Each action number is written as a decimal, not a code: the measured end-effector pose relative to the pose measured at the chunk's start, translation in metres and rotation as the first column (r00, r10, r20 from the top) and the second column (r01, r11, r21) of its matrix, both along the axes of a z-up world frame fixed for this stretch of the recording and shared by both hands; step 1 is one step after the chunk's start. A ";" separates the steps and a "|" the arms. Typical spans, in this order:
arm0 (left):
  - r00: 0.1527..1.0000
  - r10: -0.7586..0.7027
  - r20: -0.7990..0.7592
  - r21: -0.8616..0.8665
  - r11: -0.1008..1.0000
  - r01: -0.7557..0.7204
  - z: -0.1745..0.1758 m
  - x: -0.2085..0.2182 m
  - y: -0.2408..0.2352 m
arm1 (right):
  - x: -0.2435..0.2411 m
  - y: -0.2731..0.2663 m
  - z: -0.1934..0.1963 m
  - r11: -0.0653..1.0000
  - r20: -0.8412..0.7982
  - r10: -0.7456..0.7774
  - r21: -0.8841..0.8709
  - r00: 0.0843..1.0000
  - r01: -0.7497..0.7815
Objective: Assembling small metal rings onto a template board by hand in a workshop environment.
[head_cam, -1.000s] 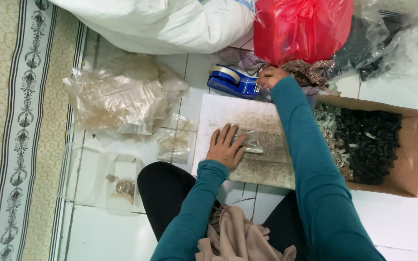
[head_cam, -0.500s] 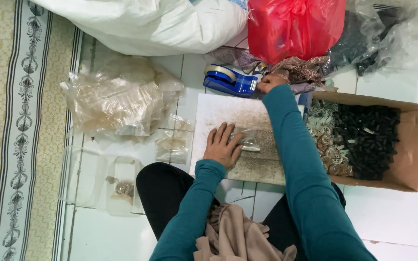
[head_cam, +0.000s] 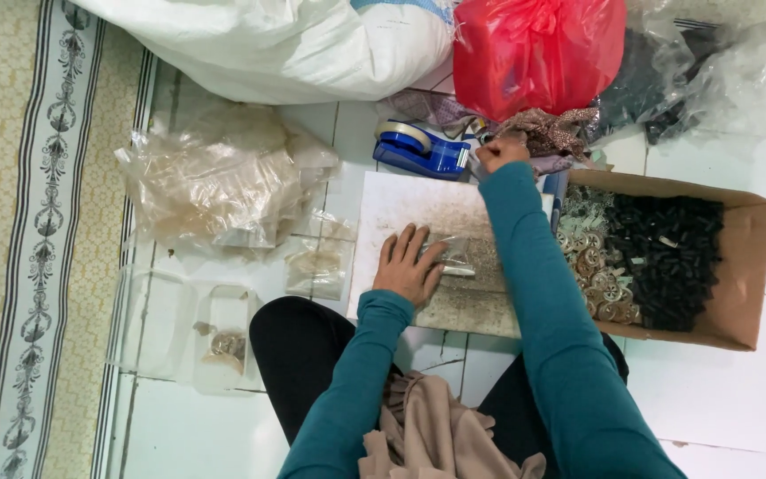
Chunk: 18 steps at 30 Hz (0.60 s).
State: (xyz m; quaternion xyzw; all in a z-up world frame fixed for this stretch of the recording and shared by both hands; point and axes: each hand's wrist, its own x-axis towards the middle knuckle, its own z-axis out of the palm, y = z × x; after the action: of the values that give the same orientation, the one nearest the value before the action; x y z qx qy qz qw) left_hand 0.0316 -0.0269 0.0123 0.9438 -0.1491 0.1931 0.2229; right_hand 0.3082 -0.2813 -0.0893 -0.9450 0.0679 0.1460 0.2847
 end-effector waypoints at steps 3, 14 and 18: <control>1.000 0.003 0.002 -0.004 1.000 -0.003 0.005 -0.001 0.000 | -0.033 0.011 0.059 0.889 0.033 -0.269 0.392 0.963 0.235; 0.999 0.013 0.048 0.008 1.000 -0.013 -0.005 -0.001 0.000 | -0.227 0.040 0.174 0.355 -0.255 -0.322 0.860 0.912 0.366; 0.997 0.009 0.071 0.005 1.000 -0.010 -0.008 0.000 0.001 | -0.292 0.042 0.139 0.402 -0.335 -0.274 0.812 0.902 0.423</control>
State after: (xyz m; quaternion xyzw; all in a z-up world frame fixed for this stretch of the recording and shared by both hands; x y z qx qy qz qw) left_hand 0.0315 -0.0262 0.0039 0.9377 -0.1530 0.2273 0.2138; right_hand 0.0166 -0.2395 0.0501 -0.6194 0.2014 0.1666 0.7403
